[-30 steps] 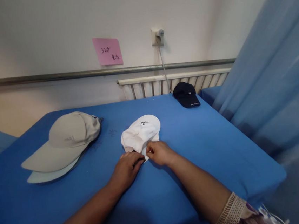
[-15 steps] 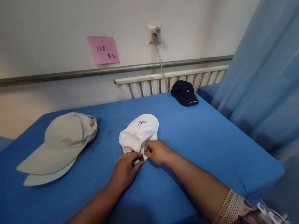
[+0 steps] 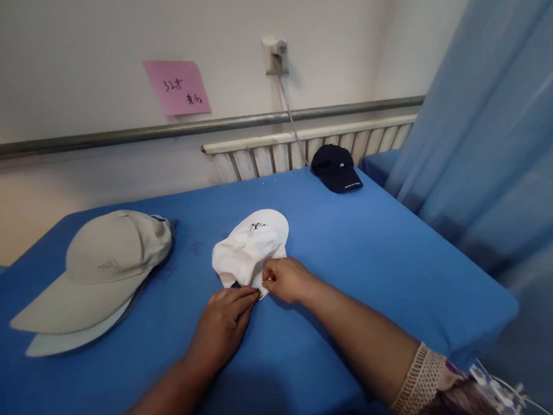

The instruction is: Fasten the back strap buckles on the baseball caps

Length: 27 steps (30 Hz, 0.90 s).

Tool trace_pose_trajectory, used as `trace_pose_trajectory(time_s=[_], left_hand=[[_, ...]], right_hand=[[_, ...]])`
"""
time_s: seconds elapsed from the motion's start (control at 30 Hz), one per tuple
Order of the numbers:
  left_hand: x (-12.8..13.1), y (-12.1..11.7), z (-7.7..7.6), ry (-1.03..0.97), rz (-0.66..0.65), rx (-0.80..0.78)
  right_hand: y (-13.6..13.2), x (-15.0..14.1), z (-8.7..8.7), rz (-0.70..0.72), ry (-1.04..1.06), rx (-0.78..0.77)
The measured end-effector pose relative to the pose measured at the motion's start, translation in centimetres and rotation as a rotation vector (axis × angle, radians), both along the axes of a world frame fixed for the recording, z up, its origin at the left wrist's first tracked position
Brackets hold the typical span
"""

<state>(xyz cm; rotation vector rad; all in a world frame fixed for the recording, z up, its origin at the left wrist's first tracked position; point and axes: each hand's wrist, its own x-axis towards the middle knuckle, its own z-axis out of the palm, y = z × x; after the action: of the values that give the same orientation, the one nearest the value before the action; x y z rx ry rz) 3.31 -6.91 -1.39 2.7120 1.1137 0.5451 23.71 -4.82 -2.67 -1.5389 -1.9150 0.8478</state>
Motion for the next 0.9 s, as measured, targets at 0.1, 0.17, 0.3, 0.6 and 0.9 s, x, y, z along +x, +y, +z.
trace_pose_trajectory(time_s=[0.1,0.17,0.3,0.6,0.9], left_hand=[[-0.12,-0.04,-0.04,0.035,-0.025,0.005],[-0.18,-0.10,-0.07,0.058,-0.044,0.003],[-0.29,-0.12,-0.11,0.117,-0.088,0.039],[-0.20,0.08,-0.19,0.228,-0.130,0.082],[-0.43,0.24,-0.08,0.181,-0.150,0.056]], right_hand=[[-0.01,-0.04,0.19,-0.008,0.003,-0.013],[-0.02,-0.08,0.37,-0.008,0.005,-0.023],[0.07,-0.12,0.62,-0.015,-0.003,-0.022],[0.34,-0.02,0.43,-0.005,-0.046,0.003],[0.33,-0.11,0.37,-0.009,-0.038,0.015]])
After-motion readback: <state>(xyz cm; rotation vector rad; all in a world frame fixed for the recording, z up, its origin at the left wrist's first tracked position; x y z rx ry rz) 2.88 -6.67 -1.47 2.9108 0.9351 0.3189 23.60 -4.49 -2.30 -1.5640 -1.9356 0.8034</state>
